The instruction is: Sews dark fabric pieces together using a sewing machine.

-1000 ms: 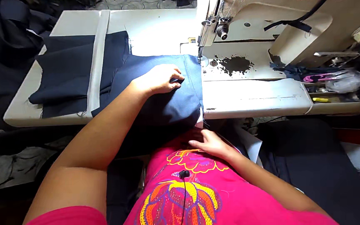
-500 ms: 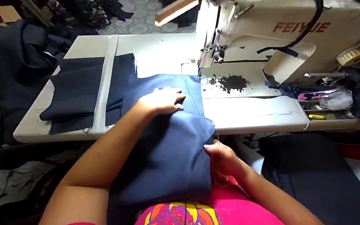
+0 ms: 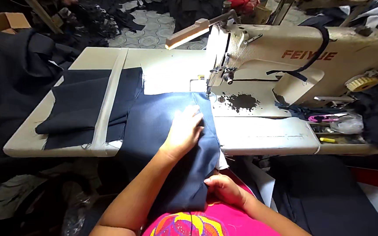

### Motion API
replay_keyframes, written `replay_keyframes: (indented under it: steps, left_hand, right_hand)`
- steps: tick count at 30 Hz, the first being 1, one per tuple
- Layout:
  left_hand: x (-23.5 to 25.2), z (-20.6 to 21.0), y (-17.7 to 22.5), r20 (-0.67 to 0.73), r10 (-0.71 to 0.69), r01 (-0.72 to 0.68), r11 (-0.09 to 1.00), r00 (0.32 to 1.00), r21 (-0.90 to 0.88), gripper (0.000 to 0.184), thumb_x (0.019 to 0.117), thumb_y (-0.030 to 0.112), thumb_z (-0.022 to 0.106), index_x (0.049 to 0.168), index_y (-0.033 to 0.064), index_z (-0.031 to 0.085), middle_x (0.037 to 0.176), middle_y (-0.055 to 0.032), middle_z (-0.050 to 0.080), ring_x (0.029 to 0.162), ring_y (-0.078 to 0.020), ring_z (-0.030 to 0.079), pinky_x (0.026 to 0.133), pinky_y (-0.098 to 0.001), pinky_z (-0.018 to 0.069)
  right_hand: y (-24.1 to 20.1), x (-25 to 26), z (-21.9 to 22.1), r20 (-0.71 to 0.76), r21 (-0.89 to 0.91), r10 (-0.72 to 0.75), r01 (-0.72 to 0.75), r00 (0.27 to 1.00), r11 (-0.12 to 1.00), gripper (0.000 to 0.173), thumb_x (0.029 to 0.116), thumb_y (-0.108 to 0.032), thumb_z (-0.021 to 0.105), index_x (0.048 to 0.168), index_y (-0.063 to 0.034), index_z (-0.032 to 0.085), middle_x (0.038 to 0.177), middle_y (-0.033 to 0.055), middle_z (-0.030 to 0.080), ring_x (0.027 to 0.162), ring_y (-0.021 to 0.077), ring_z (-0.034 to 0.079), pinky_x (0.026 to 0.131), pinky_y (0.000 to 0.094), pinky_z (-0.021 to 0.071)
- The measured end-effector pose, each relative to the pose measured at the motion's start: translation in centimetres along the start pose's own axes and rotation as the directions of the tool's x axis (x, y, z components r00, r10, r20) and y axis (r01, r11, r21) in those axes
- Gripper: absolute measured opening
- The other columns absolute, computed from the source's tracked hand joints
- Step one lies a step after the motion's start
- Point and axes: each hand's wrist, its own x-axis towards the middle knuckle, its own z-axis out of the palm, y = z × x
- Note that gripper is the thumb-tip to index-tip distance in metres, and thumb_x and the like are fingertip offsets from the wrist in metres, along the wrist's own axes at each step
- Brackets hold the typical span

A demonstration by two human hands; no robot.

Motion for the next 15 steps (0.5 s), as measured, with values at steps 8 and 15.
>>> replay_keyframes:
  steps: [8, 15]
  left_hand:
    - [-3.6, 1.4, 0.3, 0.097, 0.021, -0.009, 0.992, 0.995, -0.122, 0.044, 0.0994, 0.034, 0.061, 0.135, 0.0085, 0.068, 0.147, -0.014, 0.059, 0.144, -0.038, 0.047, 0.114, -0.0726, 0.0271]
    - [-4.2, 2.1, 1.9, -0.173, 0.099, -0.126, 0.981, 0.98, -0.15, 0.023, 0.0873, 0.022, 0.077, 0.1, 0.0025, 0.079, 0.12, -0.0168, 0.072, 0.12, -0.0334, 0.066, 0.108, -0.0525, 0.0484]
  right_hand:
    - [-5.8, -0.8, 0.2, 0.345, -0.837, 0.139, 0.237, 0.928, 0.493, 0.036, 0.1032, -0.015, 0.05, 0.126, 0.0047, 0.069, 0.119, 0.0165, 0.072, 0.112, 0.0204, 0.069, 0.1, 0.0376, 0.0526]
    - [-10.2, 0.1, -4.8, 0.227, -0.959, -0.558, 0.083, 0.798, -0.271, 0.026, 0.0945, -0.016, 0.06, 0.112, -0.0111, 0.079, 0.108, 0.0104, 0.071, 0.1, 0.026, 0.065, 0.089, 0.0479, 0.0498]
